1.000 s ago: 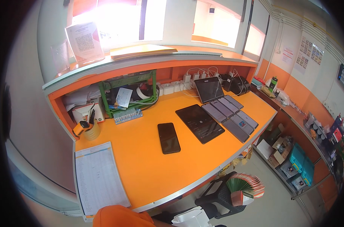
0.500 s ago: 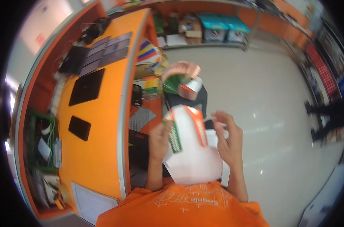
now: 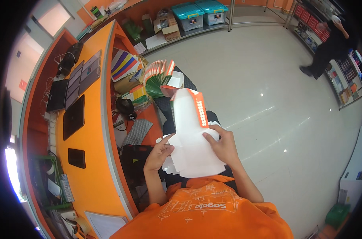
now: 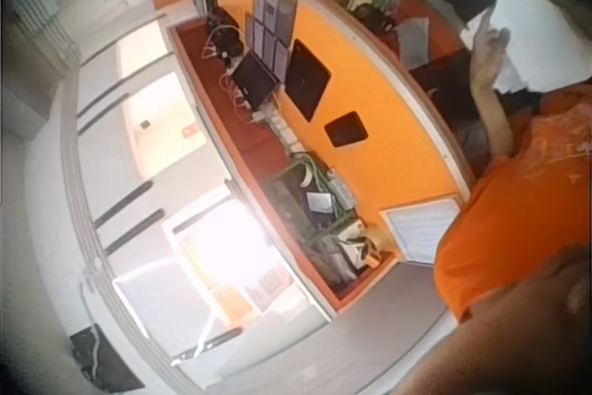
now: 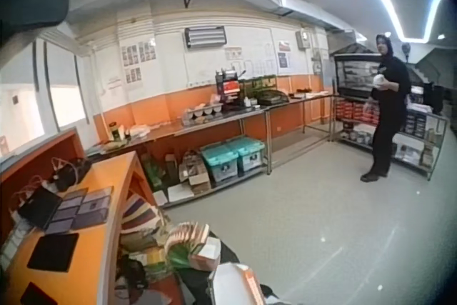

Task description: The person assembles cardboard food boxes by hand. The person takes flat cardboard templates, folds them along the pre-scored lines to form the box shape, and applies adhesive stickers to secure the flaps.

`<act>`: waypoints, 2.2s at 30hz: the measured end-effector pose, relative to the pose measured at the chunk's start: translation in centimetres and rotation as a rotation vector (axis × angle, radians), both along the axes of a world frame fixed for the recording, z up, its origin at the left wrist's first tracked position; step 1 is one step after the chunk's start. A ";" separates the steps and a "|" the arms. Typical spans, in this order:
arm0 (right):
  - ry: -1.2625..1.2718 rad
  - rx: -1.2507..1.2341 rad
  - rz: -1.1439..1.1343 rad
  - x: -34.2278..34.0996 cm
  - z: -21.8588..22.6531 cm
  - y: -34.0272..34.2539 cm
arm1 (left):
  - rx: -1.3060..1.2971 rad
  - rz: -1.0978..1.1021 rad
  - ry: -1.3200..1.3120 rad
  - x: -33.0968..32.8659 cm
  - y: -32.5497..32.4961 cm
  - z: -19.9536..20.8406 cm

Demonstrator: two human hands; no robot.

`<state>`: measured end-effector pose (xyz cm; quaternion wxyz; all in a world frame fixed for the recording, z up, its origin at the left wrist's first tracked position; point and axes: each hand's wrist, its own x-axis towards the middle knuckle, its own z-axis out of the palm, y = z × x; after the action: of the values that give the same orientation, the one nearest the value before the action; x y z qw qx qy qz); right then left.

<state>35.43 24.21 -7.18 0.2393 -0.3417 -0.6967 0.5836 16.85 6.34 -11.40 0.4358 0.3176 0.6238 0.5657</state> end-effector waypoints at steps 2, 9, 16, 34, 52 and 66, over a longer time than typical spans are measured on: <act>-0.039 0.064 0.086 -0.2 -0.1 0.8 | -0.027 0.112 -0.231 0.6 -0.2 -0.9; 0.072 -0.195 0.029 -0.9 -3.6 1.5 | 0.014 0.363 -0.126 1.1 1.0 -1.8; -0.087 0.294 -0.050 -1.9 -5.2 -0.8 | 0.177 0.319 -0.641 1.4 0.8 -2.7; 0.242 -0.690 0.224 -1.5 -4.7 0.4 | -0.131 0.508 0.153 2.3 2.2 -4.0; 0.095 -0.088 0.385 -0.7 -11.1 1.9 | 0.203 0.109 -0.599 0.4 0.4 -8.6; 0.115 0.146 0.248 -1.5 -10.9 0.4 | 0.138 0.256 -0.141 0.5 -0.2 -7.8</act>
<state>33.89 24.65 -18.09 0.2292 -0.2007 -0.7592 0.5752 17.34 6.15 -19.22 0.3797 0.2242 0.5867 0.6792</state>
